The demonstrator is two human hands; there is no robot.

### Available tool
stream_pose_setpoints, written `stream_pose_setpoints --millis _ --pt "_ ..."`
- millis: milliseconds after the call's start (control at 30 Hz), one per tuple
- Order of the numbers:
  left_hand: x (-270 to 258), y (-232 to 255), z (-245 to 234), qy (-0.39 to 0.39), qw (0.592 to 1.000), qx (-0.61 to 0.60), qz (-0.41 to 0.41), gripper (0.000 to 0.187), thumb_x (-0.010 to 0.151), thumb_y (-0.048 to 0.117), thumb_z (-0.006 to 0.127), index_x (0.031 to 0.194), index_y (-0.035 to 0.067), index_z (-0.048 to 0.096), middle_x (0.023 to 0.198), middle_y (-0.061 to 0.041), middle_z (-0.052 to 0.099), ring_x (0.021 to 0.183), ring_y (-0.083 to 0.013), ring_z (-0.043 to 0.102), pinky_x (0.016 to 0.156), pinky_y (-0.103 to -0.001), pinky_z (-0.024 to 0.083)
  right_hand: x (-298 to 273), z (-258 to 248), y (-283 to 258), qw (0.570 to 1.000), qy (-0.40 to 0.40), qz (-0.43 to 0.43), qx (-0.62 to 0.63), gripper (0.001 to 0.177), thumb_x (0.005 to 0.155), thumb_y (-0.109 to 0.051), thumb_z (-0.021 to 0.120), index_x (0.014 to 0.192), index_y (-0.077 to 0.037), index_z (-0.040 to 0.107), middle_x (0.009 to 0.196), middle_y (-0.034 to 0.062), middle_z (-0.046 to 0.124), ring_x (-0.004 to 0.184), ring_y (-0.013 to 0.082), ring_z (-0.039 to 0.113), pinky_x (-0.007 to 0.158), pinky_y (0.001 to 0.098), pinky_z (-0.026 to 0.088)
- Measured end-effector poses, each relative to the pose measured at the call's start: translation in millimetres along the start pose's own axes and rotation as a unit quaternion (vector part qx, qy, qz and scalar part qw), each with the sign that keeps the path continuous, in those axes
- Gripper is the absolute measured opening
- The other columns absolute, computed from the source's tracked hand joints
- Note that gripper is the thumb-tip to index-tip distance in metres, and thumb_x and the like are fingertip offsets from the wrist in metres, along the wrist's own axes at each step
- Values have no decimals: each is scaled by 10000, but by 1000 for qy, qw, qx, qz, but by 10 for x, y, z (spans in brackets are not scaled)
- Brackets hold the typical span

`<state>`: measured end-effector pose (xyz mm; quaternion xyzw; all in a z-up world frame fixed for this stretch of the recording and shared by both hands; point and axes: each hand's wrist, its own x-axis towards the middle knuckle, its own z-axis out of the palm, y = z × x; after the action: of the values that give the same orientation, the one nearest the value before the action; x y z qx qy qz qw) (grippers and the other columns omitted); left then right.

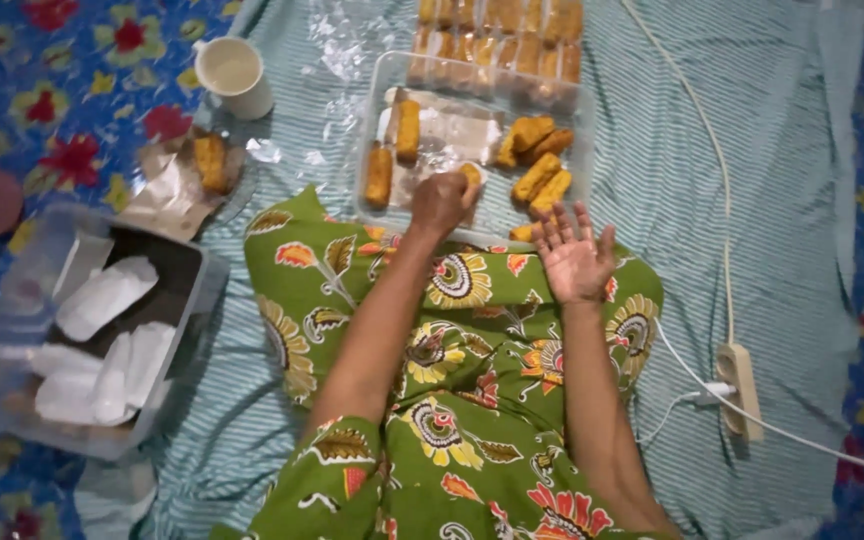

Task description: Wrapping individual fried food items in small plastic sheets for packaging

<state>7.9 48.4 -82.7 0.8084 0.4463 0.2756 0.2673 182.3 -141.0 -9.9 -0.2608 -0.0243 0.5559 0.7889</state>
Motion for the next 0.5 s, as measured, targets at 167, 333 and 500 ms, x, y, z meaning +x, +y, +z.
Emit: stream_pose_setpoints --millis 167,333,500 --pt "13 22 93 19 1000 -24 7 187 831 281 750 1008 239 709 953 -62 651 900 -345 737 782 -464 621 -37 23 3 1000 -14 12 -22 648 860 -607 656 1336 -167 629 1418 161 634 1339 388 599 1168 590 443" --pt "-6 114 -7 41 999 -19 17 306 857 411 698 743 131 745 733 -155 690 824 -385 726 750 -505 600 -18 2 -13 999 -16 25 -37 674 840 -623 663 1338 -170 647 1430 165 632 1375 388 579 1205 599 412" --pt "47 194 -197 -35 998 -49 -15 284 876 421 624 789 158 684 763 -129 710 792 -423 746 692 -539 606 -56 82 7 999 9 8 -36 696 831 -602 687 1345 -139 622 1442 180 616 1364 397 585 1193 607 430"
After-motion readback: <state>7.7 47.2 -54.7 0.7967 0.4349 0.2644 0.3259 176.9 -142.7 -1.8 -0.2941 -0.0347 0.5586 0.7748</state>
